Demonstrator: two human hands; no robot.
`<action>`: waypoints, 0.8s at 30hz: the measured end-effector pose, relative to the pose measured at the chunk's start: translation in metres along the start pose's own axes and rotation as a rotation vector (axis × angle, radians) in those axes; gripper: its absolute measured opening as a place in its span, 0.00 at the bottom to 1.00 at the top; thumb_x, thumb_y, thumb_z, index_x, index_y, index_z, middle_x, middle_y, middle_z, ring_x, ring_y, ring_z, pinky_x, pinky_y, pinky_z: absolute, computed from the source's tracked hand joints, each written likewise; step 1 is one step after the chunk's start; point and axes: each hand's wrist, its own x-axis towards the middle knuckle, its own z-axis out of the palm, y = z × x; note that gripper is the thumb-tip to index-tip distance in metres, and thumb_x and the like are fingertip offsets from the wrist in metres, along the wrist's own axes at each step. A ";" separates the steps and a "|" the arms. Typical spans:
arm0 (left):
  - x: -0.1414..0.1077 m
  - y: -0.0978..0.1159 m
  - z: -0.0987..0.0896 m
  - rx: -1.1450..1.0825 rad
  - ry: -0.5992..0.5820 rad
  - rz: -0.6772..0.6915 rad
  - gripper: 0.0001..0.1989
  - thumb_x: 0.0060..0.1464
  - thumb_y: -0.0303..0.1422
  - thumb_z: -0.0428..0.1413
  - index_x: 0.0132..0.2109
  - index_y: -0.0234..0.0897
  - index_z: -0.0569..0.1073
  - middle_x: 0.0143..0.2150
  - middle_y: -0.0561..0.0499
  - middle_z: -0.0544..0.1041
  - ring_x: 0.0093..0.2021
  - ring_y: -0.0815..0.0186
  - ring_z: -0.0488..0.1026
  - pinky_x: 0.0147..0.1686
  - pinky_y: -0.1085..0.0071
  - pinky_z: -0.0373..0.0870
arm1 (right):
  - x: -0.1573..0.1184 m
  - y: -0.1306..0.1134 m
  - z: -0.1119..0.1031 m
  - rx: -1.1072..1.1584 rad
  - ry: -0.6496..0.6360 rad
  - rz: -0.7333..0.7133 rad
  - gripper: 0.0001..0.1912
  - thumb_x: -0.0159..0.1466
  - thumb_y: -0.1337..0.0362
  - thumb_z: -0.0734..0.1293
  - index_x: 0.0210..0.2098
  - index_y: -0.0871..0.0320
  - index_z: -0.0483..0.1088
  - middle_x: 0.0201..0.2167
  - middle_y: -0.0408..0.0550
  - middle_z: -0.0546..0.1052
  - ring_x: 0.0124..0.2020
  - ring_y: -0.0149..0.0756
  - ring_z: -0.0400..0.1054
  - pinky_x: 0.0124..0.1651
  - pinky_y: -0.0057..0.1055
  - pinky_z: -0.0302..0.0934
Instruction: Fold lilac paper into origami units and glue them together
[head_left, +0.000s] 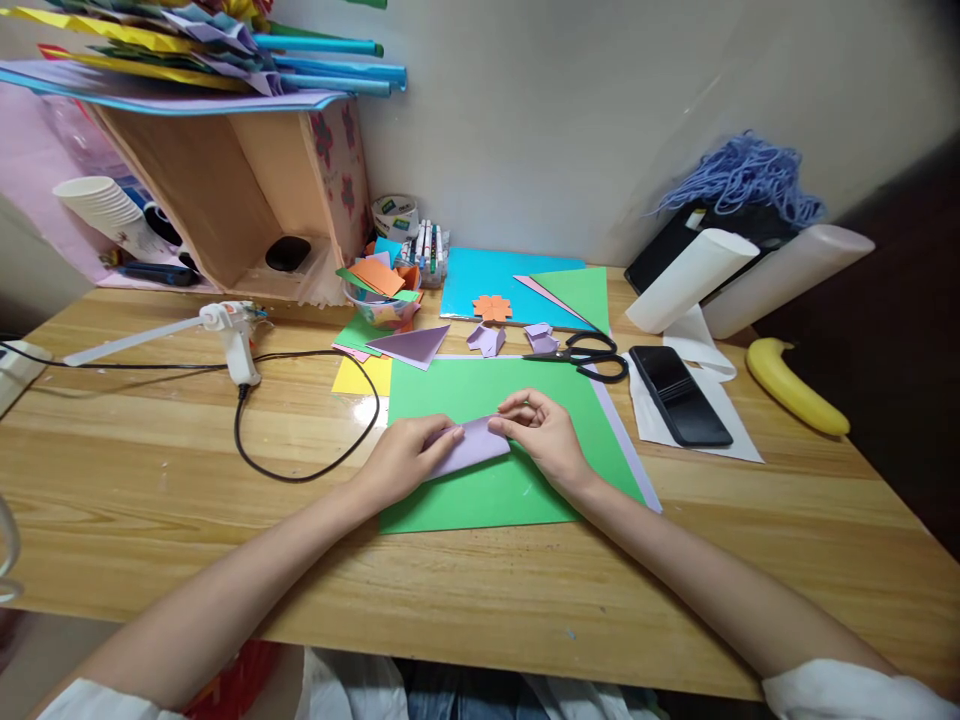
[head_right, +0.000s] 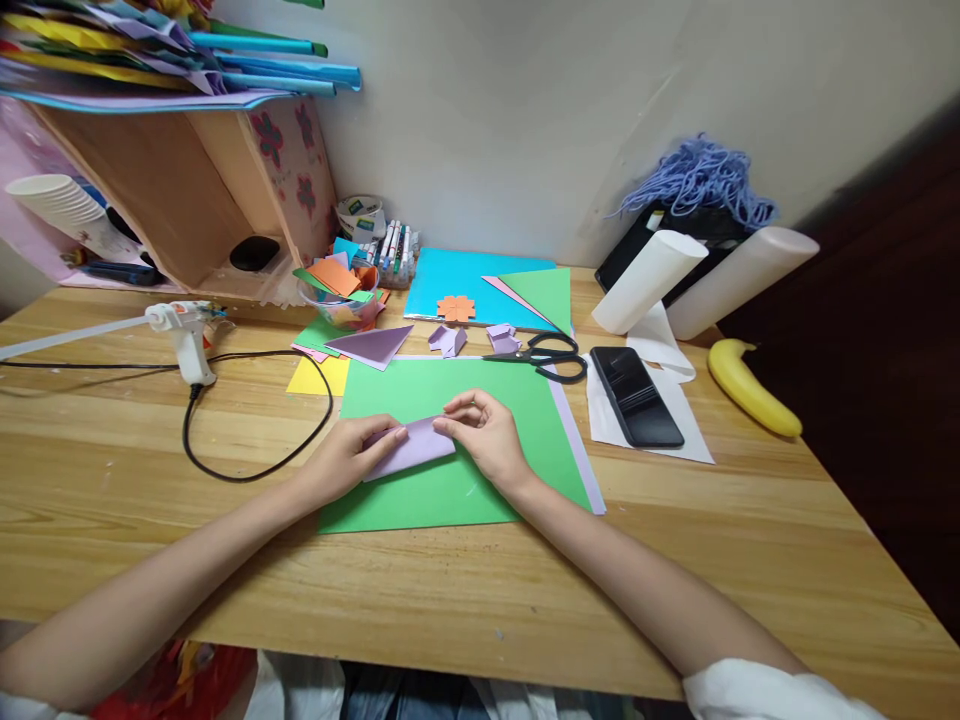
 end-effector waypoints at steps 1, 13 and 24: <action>0.000 0.000 0.000 0.002 -0.002 0.004 0.18 0.58 0.41 0.43 0.28 0.35 0.69 0.24 0.55 0.69 0.24 0.70 0.63 0.24 0.75 0.52 | 0.000 0.000 0.000 -0.001 0.002 -0.003 0.18 0.43 0.58 0.75 0.27 0.59 0.66 0.23 0.43 0.74 0.27 0.32 0.69 0.32 0.29 0.62; 0.001 -0.002 -0.002 0.027 -0.027 -0.001 0.19 0.58 0.42 0.43 0.26 0.35 0.66 0.22 0.56 0.65 0.23 0.70 0.61 0.24 0.74 0.51 | -0.001 -0.002 0.000 -0.031 -0.013 -0.002 0.15 0.44 0.59 0.74 0.28 0.60 0.70 0.24 0.44 0.75 0.28 0.32 0.69 0.33 0.29 0.62; -0.001 0.002 0.001 0.065 -0.045 0.030 0.20 0.59 0.40 0.42 0.24 0.35 0.66 0.20 0.55 0.64 0.22 0.71 0.59 0.23 0.74 0.50 | 0.000 -0.002 0.000 -0.031 -0.064 -0.036 0.16 0.46 0.59 0.73 0.32 0.59 0.68 0.26 0.44 0.74 0.29 0.32 0.69 0.33 0.28 0.63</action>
